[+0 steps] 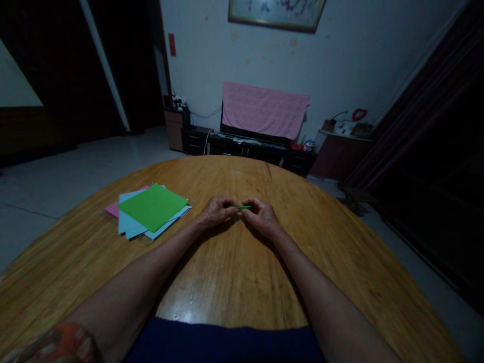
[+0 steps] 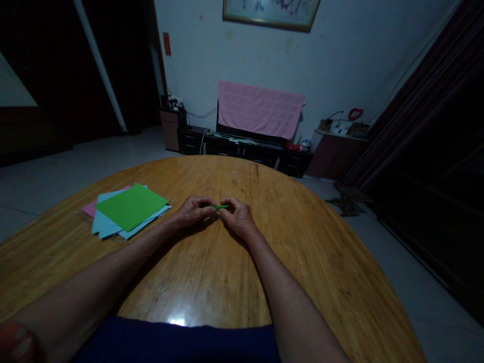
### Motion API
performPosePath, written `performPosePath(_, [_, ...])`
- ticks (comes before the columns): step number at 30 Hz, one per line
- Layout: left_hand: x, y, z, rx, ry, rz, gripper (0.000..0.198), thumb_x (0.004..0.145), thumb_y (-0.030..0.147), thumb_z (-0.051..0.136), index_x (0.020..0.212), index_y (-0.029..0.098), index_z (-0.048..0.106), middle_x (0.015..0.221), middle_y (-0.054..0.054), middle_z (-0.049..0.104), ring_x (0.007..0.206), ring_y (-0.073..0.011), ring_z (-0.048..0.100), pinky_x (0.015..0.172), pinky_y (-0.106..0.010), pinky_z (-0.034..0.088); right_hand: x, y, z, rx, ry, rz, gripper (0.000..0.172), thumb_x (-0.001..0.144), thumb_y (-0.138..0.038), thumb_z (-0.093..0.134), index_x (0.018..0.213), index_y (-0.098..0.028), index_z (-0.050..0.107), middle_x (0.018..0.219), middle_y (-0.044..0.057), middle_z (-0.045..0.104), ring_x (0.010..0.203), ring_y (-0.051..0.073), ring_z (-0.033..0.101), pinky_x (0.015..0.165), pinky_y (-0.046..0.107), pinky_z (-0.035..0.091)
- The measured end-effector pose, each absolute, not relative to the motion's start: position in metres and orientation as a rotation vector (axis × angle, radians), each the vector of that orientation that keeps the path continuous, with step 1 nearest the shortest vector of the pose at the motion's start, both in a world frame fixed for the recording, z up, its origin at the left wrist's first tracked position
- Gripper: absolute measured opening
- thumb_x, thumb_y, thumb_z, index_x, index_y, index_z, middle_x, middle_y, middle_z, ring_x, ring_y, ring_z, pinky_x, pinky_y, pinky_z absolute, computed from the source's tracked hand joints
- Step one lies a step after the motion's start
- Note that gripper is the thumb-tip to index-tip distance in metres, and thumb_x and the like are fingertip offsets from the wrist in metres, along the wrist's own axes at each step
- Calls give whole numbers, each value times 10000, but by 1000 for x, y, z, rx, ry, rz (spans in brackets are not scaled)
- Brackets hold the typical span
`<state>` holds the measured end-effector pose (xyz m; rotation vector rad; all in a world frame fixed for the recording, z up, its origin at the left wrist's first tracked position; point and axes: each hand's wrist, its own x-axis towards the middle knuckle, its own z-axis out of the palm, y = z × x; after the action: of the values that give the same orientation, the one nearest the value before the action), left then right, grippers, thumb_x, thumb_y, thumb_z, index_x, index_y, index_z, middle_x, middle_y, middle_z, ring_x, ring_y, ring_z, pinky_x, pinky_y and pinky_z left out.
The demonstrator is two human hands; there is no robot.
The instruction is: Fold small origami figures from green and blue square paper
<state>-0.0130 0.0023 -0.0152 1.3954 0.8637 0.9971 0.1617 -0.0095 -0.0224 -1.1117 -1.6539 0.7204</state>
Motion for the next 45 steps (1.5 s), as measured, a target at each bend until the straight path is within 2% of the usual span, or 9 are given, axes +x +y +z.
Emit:
performPosePath(3, [-17,7,-14,1704,998,995,143,703,282,645,750,149,669,589,20,572,526,-84,481,508,-212,362,166,-11,-22,-1186,-1813,601,190,753,-326,627,870,-193,696,742,20,678,676,156,605,618,257,458])
performPosePath(8, [-19,9,-14,2089,1090,947,150,739,258,596,786,156,694,716,0,633,673,-117,537,619,-222,406,169,-16,-18,-1234,-2006,353,140,766,-272,627,833,-188,716,763,32,673,712,156,602,657,256,438])
performPosePath(13, [-21,12,-19,2206,1080,972,178,729,294,633,853,199,719,765,-14,659,702,-142,552,658,-241,399,170,-18,-17,-1194,-2090,179,118,798,-236,590,790,-178,693,743,43,633,697,155,564,655,262,420])
performPosePath(18, [-23,13,-20,2175,1084,1000,151,712,332,667,782,219,738,733,-26,655,691,-159,555,629,-246,378,169,-20,-17,-1170,-2076,120,111,793,-217,578,799,-183,683,772,57,626,716,171,552,682,283,425])
performPosePath(25, [-22,13,-18,2177,1105,1020,92,691,255,657,734,212,727,673,1,623,653,-140,525,627,-237,383,165,-21,-15,-1106,-2029,364,193,809,-302,596,937,-216,711,867,45,699,782,181,618,729,292,455])
performPosePath(31, [-21,10,-8,2233,1116,1033,71,680,203,640,681,207,711,670,-6,628,658,-139,518,646,-241,391,166,-19,-17,-1153,-1875,632,198,778,-324,607,874,-192,719,750,6,673,691,148,595,628,242,446])
performPosePath(39, [-19,9,-9,2197,1129,1062,58,660,203,643,649,205,700,641,-10,619,652,-144,521,617,-237,389,163,-21,-18,-1178,-1770,794,207,733,-358,647,831,-182,692,697,-11,631,611,116,549,548,210,422])
performPosePath(45, [-21,7,-8,2137,1094,1059,51,670,195,648,649,185,694,636,-12,621,635,-136,529,584,-232,384,162,-25,-13,-1173,-1625,1055,254,726,-400,664,852,-183,698,685,0,646,568,109,562,504,208,419])
